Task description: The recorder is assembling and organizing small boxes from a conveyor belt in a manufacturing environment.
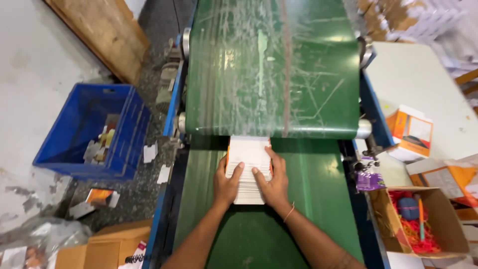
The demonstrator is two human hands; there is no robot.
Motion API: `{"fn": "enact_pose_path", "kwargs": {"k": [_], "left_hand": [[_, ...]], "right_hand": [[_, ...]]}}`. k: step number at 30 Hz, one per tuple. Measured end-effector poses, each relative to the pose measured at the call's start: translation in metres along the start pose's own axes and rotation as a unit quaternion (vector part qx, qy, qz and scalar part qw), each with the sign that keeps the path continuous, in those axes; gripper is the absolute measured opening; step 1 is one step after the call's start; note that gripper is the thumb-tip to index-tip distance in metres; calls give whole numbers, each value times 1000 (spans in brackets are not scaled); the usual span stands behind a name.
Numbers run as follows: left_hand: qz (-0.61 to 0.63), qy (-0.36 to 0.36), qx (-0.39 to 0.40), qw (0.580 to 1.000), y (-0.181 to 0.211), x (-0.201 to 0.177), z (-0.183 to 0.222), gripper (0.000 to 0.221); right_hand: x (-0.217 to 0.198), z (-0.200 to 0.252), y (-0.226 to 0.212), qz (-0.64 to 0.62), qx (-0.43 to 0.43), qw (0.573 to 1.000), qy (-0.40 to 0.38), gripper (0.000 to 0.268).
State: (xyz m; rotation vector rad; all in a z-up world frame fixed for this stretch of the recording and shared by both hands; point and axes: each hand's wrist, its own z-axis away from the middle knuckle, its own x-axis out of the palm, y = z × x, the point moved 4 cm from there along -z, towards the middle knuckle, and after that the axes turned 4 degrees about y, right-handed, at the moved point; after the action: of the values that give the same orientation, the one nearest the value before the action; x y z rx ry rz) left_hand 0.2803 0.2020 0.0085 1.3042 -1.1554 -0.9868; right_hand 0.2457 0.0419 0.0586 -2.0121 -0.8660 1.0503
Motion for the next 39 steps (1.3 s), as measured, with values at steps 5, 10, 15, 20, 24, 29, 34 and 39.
{"fn": "enact_pose_path", "kwargs": {"k": [5, 10, 15, 20, 24, 29, 34, 39], "left_hand": [[-6, 2, -19, 1000, 8, -2, 4, 52], [4, 8, -44, 999, 13, -3, 11, 51], [-34, 7, -23, 999, 5, -7, 14, 50], [-29, 10, -44, 999, 2, -8, 15, 53], [-29, 8, -53, 998, 2, -7, 19, 53], [-42, 17, -44, 998, 1, -13, 24, 54], [-38, 10, -82, 996, 5, -11, 26, 56], [-10, 3, -98, 995, 10, -10, 35, 58]], "right_hand": [[-2, 4, -2, -2, 29, 1000, -4, 65], [-5, 11, 0, -3, 22, 1000, -7, 64], [-3, 17, 3, -2, 35, 999, -6, 65], [-3, 18, 3, -11, 45, 999, -9, 65], [-6, 21, 3, 1, 59, 998, -17, 65], [-4, 27, 5, -12, 27, 1000, -10, 65], [-6, 27, 1, -10, 48, 999, -19, 65], [-10, 32, -1, -13, 54, 998, -21, 65]]}}
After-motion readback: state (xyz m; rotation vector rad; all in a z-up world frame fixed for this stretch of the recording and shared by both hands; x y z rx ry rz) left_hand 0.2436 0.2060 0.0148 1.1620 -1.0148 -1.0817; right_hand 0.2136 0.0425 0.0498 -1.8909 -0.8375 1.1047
